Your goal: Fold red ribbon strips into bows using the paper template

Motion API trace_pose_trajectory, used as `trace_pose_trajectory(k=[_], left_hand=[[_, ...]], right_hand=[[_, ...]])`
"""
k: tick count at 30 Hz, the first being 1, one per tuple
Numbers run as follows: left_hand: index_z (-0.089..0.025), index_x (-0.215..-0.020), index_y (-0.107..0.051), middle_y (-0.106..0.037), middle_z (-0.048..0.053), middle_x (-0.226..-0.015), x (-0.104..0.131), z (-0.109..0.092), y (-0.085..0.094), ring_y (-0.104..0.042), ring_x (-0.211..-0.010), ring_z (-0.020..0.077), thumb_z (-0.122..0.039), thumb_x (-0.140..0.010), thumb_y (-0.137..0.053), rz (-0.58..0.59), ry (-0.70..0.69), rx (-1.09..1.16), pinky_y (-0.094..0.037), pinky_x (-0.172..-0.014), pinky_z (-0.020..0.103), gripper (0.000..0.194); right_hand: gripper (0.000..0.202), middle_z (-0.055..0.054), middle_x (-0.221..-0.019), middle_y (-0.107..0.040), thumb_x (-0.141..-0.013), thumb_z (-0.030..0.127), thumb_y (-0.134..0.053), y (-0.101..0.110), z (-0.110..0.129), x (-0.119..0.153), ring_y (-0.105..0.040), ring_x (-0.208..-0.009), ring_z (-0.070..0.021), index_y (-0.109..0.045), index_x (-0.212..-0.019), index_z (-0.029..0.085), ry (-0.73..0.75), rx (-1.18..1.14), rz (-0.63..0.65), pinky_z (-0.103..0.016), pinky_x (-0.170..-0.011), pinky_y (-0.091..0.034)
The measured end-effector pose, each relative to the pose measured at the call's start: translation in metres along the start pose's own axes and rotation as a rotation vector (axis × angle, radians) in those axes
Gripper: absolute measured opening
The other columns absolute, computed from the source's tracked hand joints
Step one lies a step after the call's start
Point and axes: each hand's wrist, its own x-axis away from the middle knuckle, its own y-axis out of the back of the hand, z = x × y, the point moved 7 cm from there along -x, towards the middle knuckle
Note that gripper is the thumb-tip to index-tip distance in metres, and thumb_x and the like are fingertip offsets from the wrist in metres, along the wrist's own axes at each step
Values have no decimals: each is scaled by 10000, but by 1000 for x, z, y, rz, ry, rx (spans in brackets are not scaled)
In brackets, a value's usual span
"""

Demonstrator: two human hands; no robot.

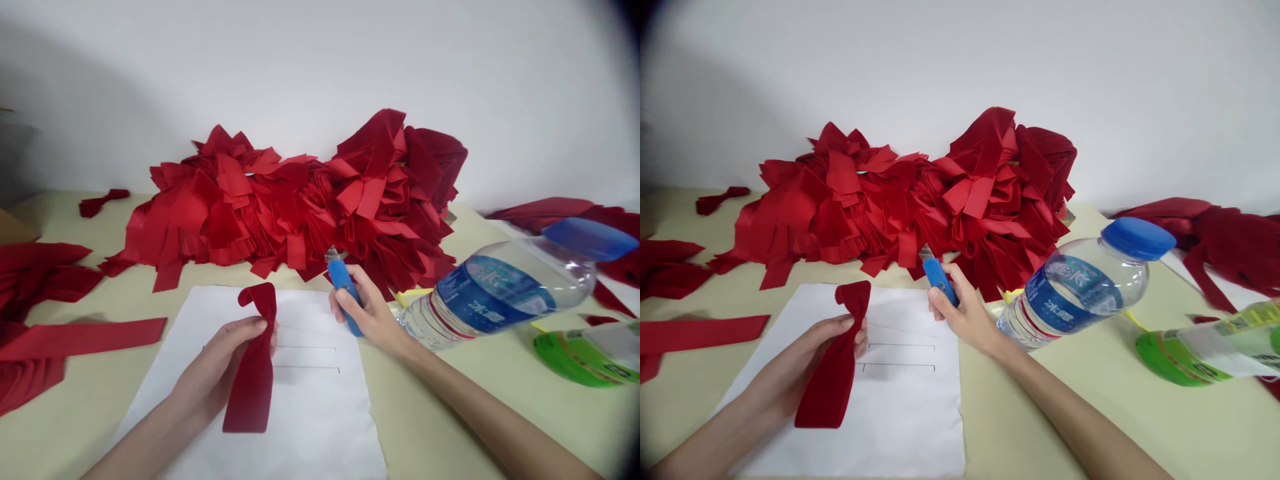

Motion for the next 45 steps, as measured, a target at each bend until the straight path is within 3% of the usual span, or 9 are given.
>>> trace_pose_trajectory(k=[6,13,16,22,25,28,34,39,45], left_hand=[[-160,-691,-635,-578,14,-643,2,-4,-2,-517,-578,117,-284,-729,-659,-124,15,-37,-401,-494,199,132],[-151,-682,-648,-611,18,-644,2,-4,0,-524,-552,112,-300,-719,-665,-130,-28,-75,-398,-494,200,154],[-155,-646,-642,-622,17,-635,-1,-2,4,-527,-538,115,-298,-703,-680,-153,-27,-55,-401,-496,211,159],[-163,-707,-669,-631,10,-644,-6,-7,5,-543,-578,125,-317,-714,-672,-93,-106,-78,-411,-527,211,154],[-161,-722,-664,-619,5,-661,-6,-7,6,-529,-573,122,-337,-722,-659,-90,-93,-98,-414,-530,213,176],[-155,-681,-644,-598,-3,-647,-6,-7,9,-504,-555,105,-344,-712,-668,-121,-99,-104,-395,-510,197,193],[-174,-809,-641,-601,7,-750,-4,-4,10,-546,-690,122,-329,-775,-605,-194,-70,-47,-444,-580,195,163],[-184,-889,-632,-619,30,-915,-2,0,7,-563,-813,128,-279,-797,-584,-223,-24,42,-467,-593,180,142],[-187,-898,-623,-584,14,-868,-3,1,5,-547,-672,91,-248,-820,-555,-147,-40,215,-464,-541,178,121]], right_hand=[[260,-10,-752,-530,-958,400,-264,3,15,-2,-490,-617,-112,-413,-1009,194,18,39,-19,-260,-594,-410],[359,-53,-991,-596,-871,362,-524,10,110,36,-584,-893,-212,-429,-1214,320,292,276,-128,-337,-755,-471],[223,-44,-921,-631,-859,315,-543,4,127,49,-610,-843,-216,-529,-1082,313,276,324,-128,-327,-706,-500],[38,-52,-1262,-512,-695,229,-662,-32,78,38,-415,-1208,-298,-629,-682,216,105,609,111,-447,-960,-366],[84,-65,-919,-659,-687,230,-627,-39,51,31,-595,-887,-227,-602,-616,191,-63,676,199,-335,-755,-448],[222,17,-507,-530,-738,241,-546,-38,42,27,-469,-474,-99,-507,-529,176,-162,724,215,-246,-487,-332],[259,46,-488,-389,-759,246,-512,-34,40,20,-344,-454,-68,-440,-523,166,-146,654,113,-234,-466,-251],[251,23,-585,-467,-780,216,-492,-35,37,18,-400,-531,-82,-455,-538,164,-82,467,35,-216,-520,-330],[245,17,-605,-481,-737,158,-516,-37,30,18,-347,-507,-68,-411,-515,158,0,466,85,-222,-491,-282]])
